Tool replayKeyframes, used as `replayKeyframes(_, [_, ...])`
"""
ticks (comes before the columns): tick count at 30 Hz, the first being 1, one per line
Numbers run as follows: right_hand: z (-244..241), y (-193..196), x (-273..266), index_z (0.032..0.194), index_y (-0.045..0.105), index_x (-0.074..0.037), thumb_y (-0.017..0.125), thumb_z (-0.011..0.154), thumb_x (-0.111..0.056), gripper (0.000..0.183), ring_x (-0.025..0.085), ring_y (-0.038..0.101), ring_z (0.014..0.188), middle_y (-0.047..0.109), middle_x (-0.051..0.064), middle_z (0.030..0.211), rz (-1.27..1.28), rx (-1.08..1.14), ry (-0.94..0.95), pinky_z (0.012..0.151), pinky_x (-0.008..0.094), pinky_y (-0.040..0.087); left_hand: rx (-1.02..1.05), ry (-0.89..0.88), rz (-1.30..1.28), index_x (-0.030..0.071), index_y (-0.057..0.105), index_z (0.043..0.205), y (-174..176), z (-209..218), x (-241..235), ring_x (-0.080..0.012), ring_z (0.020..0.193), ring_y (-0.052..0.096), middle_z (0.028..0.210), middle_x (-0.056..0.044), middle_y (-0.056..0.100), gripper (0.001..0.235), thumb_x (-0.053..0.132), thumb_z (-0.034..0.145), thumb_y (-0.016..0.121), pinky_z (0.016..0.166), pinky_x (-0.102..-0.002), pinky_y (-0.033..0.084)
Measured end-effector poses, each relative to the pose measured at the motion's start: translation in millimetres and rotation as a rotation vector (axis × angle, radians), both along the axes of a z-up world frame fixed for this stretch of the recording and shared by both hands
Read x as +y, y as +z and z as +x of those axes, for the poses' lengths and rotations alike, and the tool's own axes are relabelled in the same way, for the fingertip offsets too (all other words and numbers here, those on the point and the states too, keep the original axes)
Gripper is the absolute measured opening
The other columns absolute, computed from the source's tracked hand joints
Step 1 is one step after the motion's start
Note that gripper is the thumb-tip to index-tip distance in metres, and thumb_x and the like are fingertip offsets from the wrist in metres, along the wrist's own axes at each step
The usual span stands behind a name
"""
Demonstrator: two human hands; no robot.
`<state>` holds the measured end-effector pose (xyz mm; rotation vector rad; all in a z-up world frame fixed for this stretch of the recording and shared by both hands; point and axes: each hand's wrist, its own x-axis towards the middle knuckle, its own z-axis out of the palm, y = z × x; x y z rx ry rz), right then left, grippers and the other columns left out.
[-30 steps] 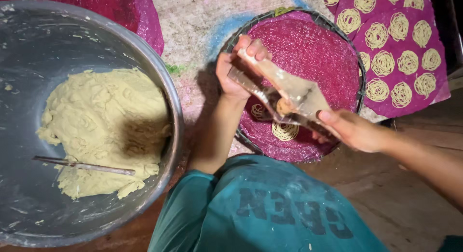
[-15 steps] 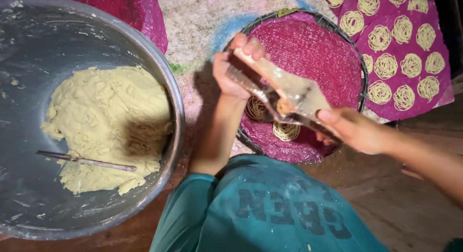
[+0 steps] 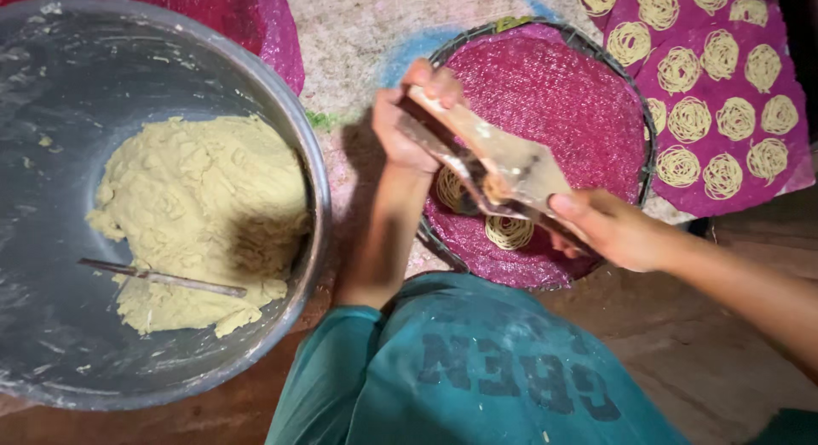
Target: The person uses a manual press to extrude dough into spiral shapes onto a pink mat. They repeatedly scoop dough from a metal bowl, load it into the press, and squeeze the handle to form noodles, then scrape the press clean.
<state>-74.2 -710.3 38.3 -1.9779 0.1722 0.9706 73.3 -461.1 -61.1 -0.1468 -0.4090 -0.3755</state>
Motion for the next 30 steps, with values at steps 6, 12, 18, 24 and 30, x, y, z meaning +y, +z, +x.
replayKeyframes(6, [-11,-14,-30,0.088,0.068,-0.002,0.040,0.100,-0.058,0.064,0.018,0.067,0.072,0.070,0.008,0.076,0.149,0.030,-0.093,0.068,0.035,0.055,0.110,0.002,0.225,0.006,0.055,0.106,7,-2,-17,-0.0215,0.097,0.058,0.097,-0.007,0.058,0.038,0.040,0.092,0.045,0.100,-0.038,0.051])
replayKeyframes(12, [-25,-40,-40,0.096,0.069,-0.001,0.043,0.099,-0.059,0.064,0.019,0.068,0.078,0.071,0.009,0.083,0.339,-0.012,-0.108,0.071,0.034,0.055,0.118,-0.233,1.408,-0.007,0.054,0.136,-36,-53,18,-0.0136,0.057,0.055,0.092,-0.017,0.062,0.088,0.060,0.107,0.005,0.040,-0.026,0.037])
replayKeyframes(18, [-29,-65,-46,0.100,0.070,-0.001,0.041,0.098,-0.066,0.071,0.017,0.068,0.078,0.073,0.010,0.087,0.332,-0.146,-0.174,0.071,0.033,0.054,0.009,-0.231,1.303,0.012,0.015,0.168,-86,-90,10,-0.0114,0.059,0.054,0.110,-0.019,0.052,0.064,0.032,0.109,0.031,0.049,-0.025,0.044])
replayKeyframes(24, [-31,-75,-65,0.102,0.070,0.002,0.040,0.098,-0.071,0.079,0.020,0.067,0.077,0.073,0.012,0.087,0.311,-0.170,-0.324,0.069,0.035,0.052,-0.362,-0.025,1.809,0.015,0.005,0.161,-63,-86,7,-0.0184,0.053,0.064,0.140,-0.003,0.063,0.071,0.020,0.096,0.036,0.055,-0.030,0.056])
replayKeyframes(30, [-57,-99,-108,0.114,0.065,0.001,0.039,0.095,-0.076,0.084,0.020,0.070,0.084,0.072,0.011,0.094,0.449,-0.258,-0.402,0.077,0.035,0.056,-0.750,0.536,2.193,0.021,0.059,0.150,-21,-72,26,-0.0195,0.112,0.073,0.135,-0.001,0.073,0.052,0.016,0.098,0.064,0.098,-0.033,0.059])
